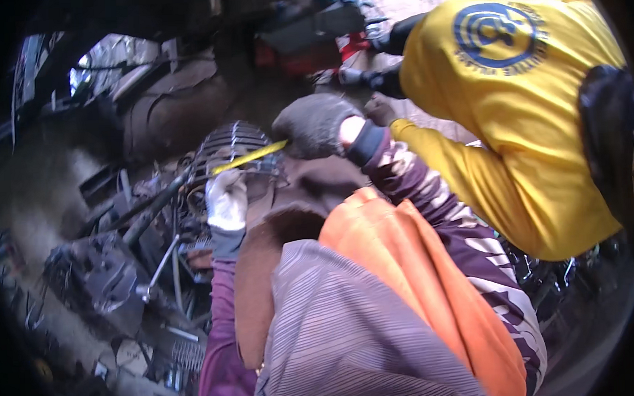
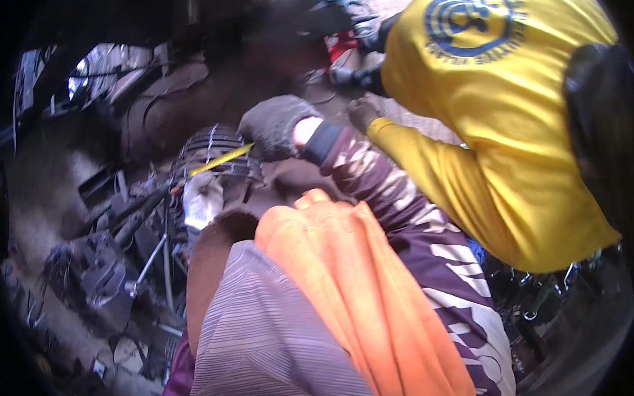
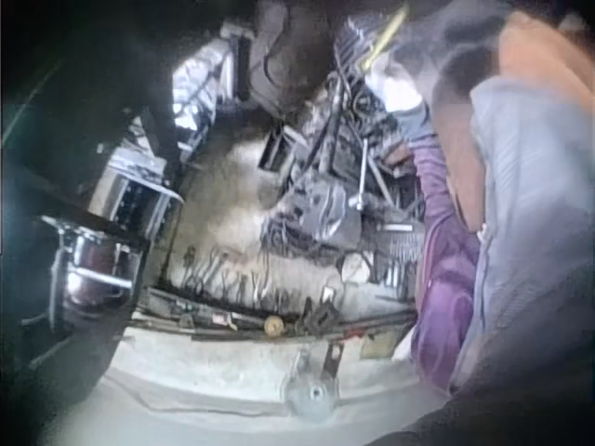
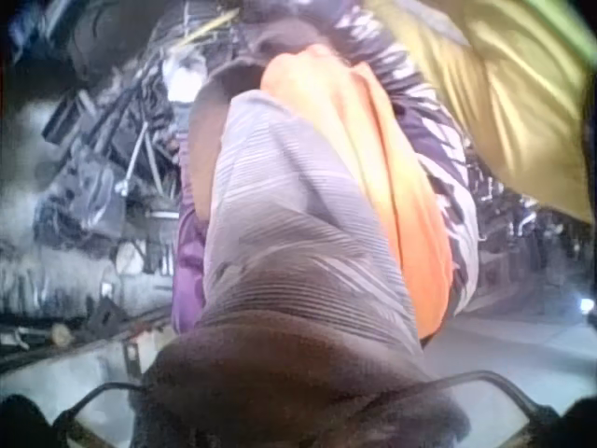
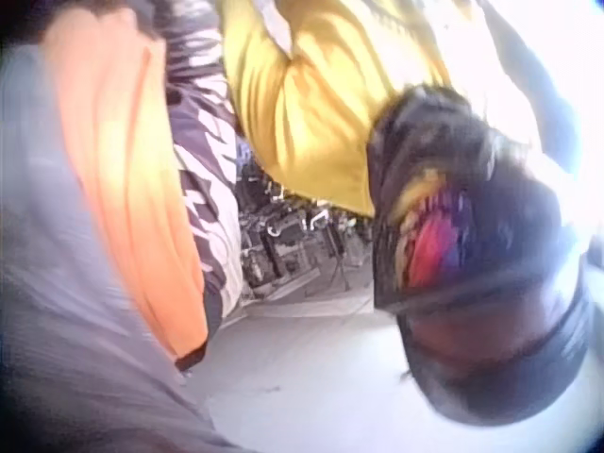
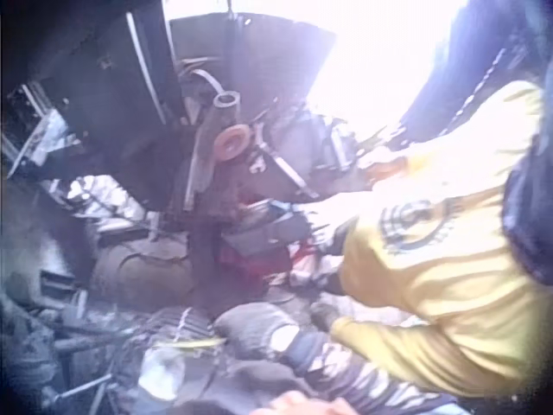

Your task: The person measures curved metal wire grids with a tape measure while holding them over a workbench.

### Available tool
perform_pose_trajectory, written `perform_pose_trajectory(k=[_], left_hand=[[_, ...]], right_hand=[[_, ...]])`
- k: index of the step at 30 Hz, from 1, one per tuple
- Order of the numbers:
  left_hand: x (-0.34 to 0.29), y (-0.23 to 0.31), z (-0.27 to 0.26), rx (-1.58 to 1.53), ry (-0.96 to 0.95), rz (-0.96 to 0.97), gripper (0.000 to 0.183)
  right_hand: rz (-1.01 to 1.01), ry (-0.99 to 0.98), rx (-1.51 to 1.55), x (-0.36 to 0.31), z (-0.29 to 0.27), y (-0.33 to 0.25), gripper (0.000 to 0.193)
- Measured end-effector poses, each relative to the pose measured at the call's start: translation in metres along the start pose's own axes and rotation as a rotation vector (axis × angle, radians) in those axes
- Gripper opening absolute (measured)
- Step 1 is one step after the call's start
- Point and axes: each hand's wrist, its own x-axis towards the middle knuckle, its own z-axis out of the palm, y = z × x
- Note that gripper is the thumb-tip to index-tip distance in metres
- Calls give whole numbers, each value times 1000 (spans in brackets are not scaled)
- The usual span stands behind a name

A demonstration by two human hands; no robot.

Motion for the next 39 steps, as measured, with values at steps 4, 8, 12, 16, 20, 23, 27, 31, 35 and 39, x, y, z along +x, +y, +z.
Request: perform_pose_trajectory(k=[4,8,12,16,20,23,27,31,35,39], left_hand=[[9,17,1,-488,-180,-423,3],[8,16,25,-401,-188,-245,24],[26,21,13,-170,-323,-173,21],[23,6,10,82,-71,29,20],[6,18,0,-243,-343,-267,49],[-8,1,4,-91,-196,-183,61],[1,-28,-35,91,-211,-168,49],[-16,-35,-31,182,-108,-238,43],[-19,-48,-61,378,24,147,29],[-105,-22,-3,724,-9,543,22]], right_hand=[[-10,56,52,-7,0,12,25],[14,37,-46,-10,-7,8,27],[-10,60,-139,-15,-9,-3,25],[73,207,-411,-17,-18,-20,19],[-64,145,-432,-18,1,-30,12],[65,259,-425,-26,-1,-16,13],[-33,204,-446,-49,17,-31,15],[61,338,-610,-54,-4,-30,11],[-187,281,-537,-43,1,-35,15],[-229,467,-297,-32,17,8,17]])
